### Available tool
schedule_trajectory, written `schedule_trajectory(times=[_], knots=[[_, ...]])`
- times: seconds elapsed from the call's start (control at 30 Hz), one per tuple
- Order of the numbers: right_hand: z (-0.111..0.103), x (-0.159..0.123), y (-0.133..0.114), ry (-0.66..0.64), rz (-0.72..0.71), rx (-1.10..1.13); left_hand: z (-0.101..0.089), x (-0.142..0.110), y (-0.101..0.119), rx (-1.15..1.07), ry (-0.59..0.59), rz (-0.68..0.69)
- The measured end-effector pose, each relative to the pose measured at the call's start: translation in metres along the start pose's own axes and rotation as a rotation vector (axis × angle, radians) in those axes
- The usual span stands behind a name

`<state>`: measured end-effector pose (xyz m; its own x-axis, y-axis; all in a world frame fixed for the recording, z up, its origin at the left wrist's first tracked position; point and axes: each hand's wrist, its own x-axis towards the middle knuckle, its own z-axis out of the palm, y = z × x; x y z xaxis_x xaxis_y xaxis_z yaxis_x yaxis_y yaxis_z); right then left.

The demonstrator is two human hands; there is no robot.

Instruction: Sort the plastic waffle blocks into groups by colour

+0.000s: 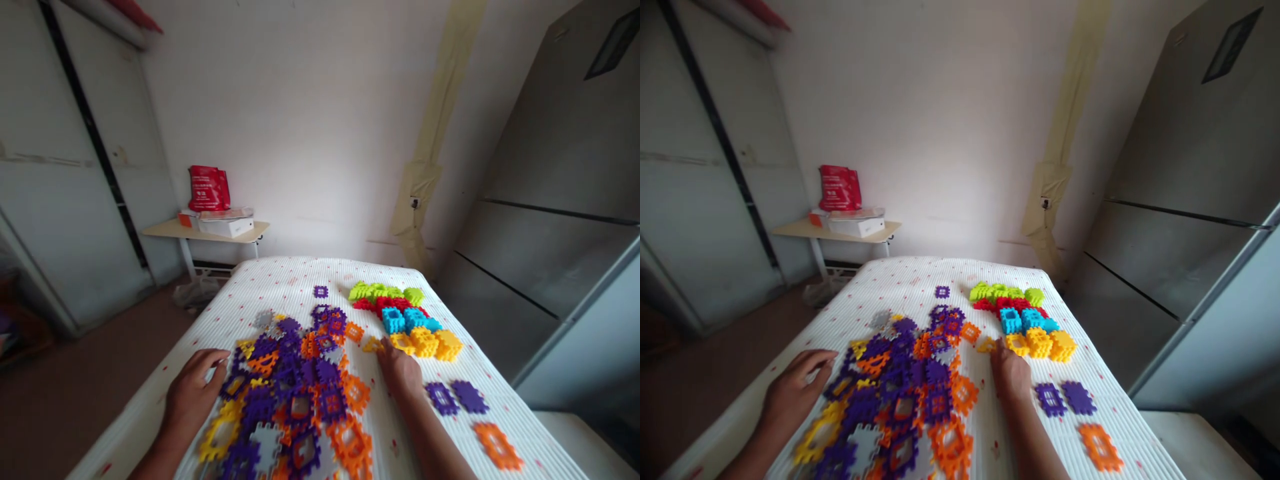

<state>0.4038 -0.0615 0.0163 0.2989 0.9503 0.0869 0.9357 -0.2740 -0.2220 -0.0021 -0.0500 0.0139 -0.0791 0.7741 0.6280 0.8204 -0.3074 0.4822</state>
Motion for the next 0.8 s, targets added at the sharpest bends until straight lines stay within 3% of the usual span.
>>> schedule_trajectory(times=[0.2, 0.33, 0.6, 0.8], knots=[[-0.001, 0.001, 0.001, -0.052, -0.006, -0.089, 0.004, 0.004, 0.008, 0.041, -0.067, 0.005], [-0.004, -0.001, 0.0, -0.055, -0.017, -0.091, 0.015, 0.028, 0.019, 0.087, -0.186, 0.029], [-0.005, -0.005, -0.001, -0.05, -0.004, -0.071, 0.065, 0.107, 0.052, 0.252, -0.601, 0.019], [-0.002, -0.009, 0.001, -0.032, -0.014, -0.065, 0.092, 0.132, 0.066, 0.446, -0.779, -0.124]])
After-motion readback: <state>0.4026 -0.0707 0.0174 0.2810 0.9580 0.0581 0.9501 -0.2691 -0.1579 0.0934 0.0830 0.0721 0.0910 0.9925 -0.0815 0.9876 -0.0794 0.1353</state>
